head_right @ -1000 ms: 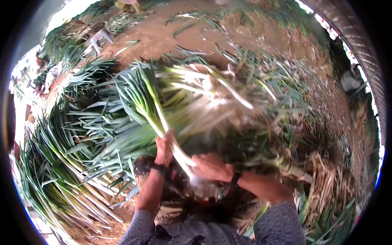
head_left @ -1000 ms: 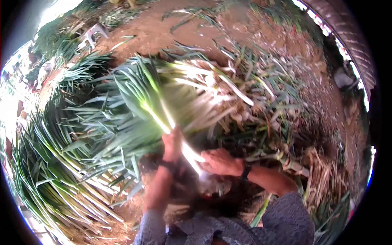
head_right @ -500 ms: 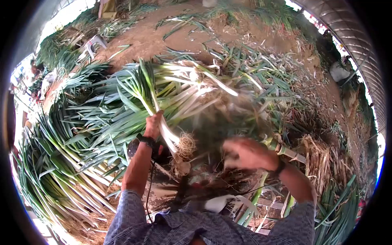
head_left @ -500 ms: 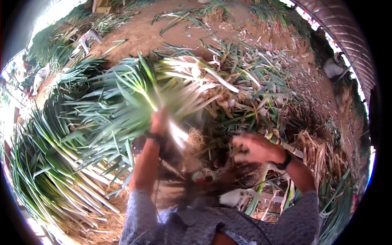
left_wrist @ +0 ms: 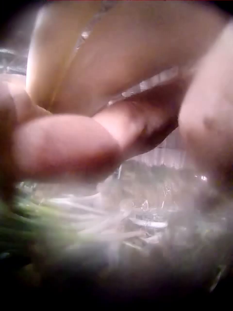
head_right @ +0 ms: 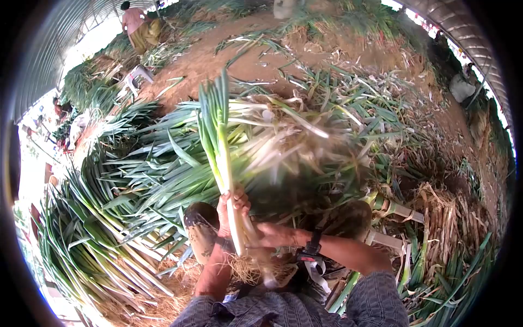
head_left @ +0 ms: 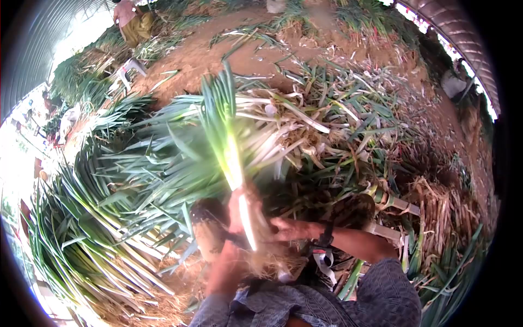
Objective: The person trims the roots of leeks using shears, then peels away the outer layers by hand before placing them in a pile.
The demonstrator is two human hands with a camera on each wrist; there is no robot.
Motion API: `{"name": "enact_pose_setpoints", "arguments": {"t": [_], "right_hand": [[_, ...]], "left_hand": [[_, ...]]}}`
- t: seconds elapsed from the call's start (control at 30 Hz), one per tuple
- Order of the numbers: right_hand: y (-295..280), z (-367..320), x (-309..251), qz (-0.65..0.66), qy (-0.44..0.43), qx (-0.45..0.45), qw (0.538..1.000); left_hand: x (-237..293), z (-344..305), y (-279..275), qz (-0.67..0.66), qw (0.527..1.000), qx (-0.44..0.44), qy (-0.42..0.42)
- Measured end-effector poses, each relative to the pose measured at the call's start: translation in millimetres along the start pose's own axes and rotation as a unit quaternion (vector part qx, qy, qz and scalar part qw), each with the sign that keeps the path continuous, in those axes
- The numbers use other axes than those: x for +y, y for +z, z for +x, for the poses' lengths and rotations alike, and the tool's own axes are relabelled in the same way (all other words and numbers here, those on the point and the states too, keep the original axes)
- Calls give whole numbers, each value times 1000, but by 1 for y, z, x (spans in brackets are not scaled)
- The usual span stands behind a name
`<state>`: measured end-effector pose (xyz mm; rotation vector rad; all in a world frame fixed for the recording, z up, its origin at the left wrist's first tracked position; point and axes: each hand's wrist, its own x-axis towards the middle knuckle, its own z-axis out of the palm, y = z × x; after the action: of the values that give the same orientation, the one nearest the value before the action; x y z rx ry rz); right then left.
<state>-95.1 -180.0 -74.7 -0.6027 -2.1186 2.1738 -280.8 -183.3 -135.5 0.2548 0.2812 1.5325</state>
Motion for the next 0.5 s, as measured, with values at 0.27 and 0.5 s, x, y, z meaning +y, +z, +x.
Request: {"name": "enact_pose_setpoints", "arguments": {"t": [0.27, 0.5], "right_hand": [[-8, -7, 38, -429, 59, 197, 880], [-6, 8, 74, -208, -44, 297, 931]], "left_hand": [[-34, -19, -33, 250, 960, 105, -67], [-34, -14, -21, 52, 985, 115, -113]]}}
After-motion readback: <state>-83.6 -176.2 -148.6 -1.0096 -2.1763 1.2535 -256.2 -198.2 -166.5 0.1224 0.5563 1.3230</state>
